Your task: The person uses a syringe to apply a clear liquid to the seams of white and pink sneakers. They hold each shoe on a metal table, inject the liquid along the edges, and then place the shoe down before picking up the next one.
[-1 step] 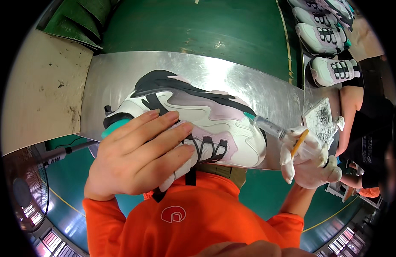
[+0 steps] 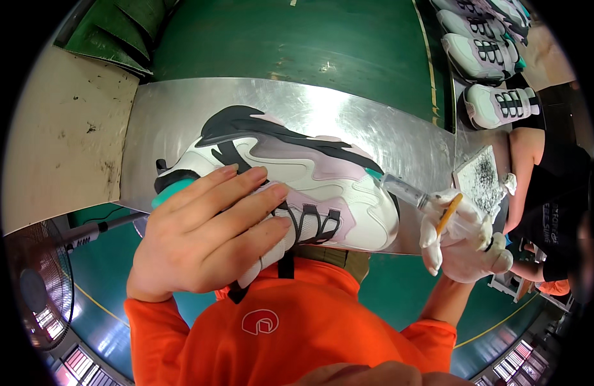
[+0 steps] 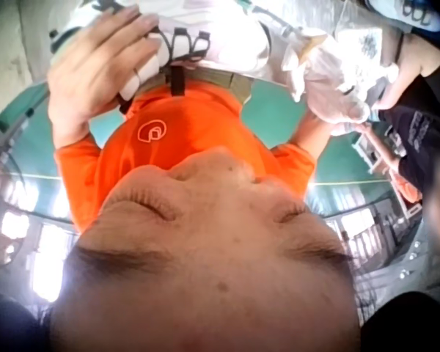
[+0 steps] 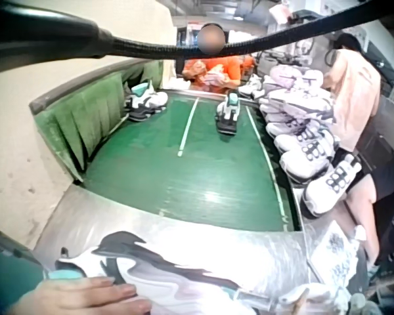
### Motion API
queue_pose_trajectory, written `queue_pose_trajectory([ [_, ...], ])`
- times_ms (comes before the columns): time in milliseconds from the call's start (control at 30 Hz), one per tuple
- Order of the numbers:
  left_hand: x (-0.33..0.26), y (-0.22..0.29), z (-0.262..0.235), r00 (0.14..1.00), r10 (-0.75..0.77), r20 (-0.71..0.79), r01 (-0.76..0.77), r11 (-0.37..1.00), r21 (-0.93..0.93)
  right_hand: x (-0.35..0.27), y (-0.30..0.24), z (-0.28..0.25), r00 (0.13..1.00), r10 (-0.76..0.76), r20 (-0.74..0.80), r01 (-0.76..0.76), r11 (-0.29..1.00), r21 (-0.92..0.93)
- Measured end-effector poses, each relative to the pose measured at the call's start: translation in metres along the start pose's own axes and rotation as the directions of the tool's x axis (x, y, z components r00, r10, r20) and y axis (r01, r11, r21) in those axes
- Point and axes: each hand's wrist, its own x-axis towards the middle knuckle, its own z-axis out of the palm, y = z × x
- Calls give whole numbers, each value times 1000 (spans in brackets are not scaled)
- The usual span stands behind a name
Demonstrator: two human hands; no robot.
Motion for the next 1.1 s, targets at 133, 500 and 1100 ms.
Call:
queue_pose_trajectory([
  [133, -2, -4, 0, 999, 50, 17, -50, 998, 32, -4, -2, 1, 1000, 12, -18, -12, 1000, -23],
  [500, -3, -3, -2, 999, 39, 9, -39, 998, 38, -8, -1, 4, 1000, 23, -17, -23, 1000, 6],
  [1100, -7, 18, 3, 1000, -20, 23, 18, 996, 92, -41, 18, -19, 997, -67, 30, 66, 996, 53],
])
